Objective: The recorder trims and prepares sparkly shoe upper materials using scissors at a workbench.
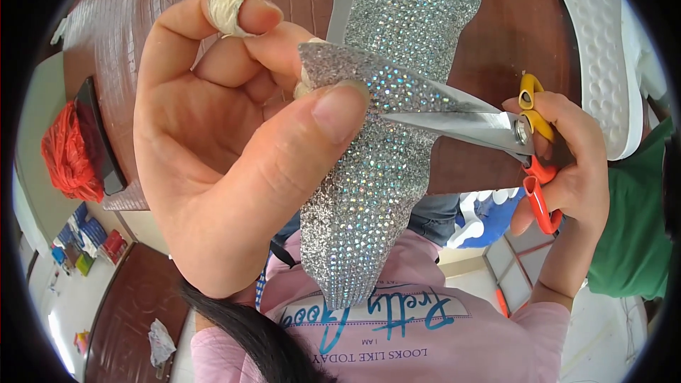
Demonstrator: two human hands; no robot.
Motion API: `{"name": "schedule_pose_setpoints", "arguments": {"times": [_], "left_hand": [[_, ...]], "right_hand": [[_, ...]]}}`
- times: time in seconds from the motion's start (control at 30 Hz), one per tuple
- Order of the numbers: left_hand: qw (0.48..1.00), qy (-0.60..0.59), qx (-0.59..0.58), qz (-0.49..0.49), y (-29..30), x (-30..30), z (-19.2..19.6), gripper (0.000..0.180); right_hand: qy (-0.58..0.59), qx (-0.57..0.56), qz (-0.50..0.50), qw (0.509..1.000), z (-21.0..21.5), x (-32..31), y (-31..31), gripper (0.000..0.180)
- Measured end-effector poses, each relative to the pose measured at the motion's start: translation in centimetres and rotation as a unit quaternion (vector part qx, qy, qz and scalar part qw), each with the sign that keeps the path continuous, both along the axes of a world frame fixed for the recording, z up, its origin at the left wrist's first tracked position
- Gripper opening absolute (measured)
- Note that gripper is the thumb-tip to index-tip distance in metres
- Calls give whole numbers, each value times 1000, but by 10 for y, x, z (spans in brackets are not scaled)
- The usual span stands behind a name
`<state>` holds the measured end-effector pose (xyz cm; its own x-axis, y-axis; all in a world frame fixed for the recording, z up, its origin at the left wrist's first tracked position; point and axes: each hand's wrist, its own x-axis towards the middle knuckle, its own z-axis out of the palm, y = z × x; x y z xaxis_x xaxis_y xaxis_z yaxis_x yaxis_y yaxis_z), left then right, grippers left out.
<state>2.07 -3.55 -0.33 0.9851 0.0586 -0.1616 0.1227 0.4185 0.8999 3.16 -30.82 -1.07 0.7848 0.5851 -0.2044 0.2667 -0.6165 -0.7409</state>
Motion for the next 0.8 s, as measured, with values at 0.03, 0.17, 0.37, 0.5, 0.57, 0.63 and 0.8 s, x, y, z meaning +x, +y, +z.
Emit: {"name": "schedule_pose_setpoints", "arguments": {"times": [0.03, 0.17, 0.37, 0.5, 0.57, 0.63, 0.8], "left_hand": [[1000, 1, 3, 2, 0, 0, 0, 41], [1000, -3, -13, -6, 0, 1, -1, 41], [998, 37, 47, 17, -4, 0, 4, 41], [1000, 4, 11, -11, -3, 1, 0, 41], [1000, -7, -1, -20, -2, 0, -2, 40], [1000, 4, 11, -19, -2, -1, -2, 40], [1000, -5, 4, -25, 0, -2, -6, 39]], "right_hand": [[10, -11, -3, 1000, 1, 0, 0, 117], [103, -74, -53, 990, 9, -1, 2, 117], [18, 31, -4, 999, -3, -2, -2, 117], [21, 33, -23, 999, -2, -3, 0, 117], [23, 33, -30, 999, -2, -4, 2, 117], [31, 34, -43, 998, -2, -6, 3, 117], [14, 36, -30, 999, -5, -4, 1, 118]]}}
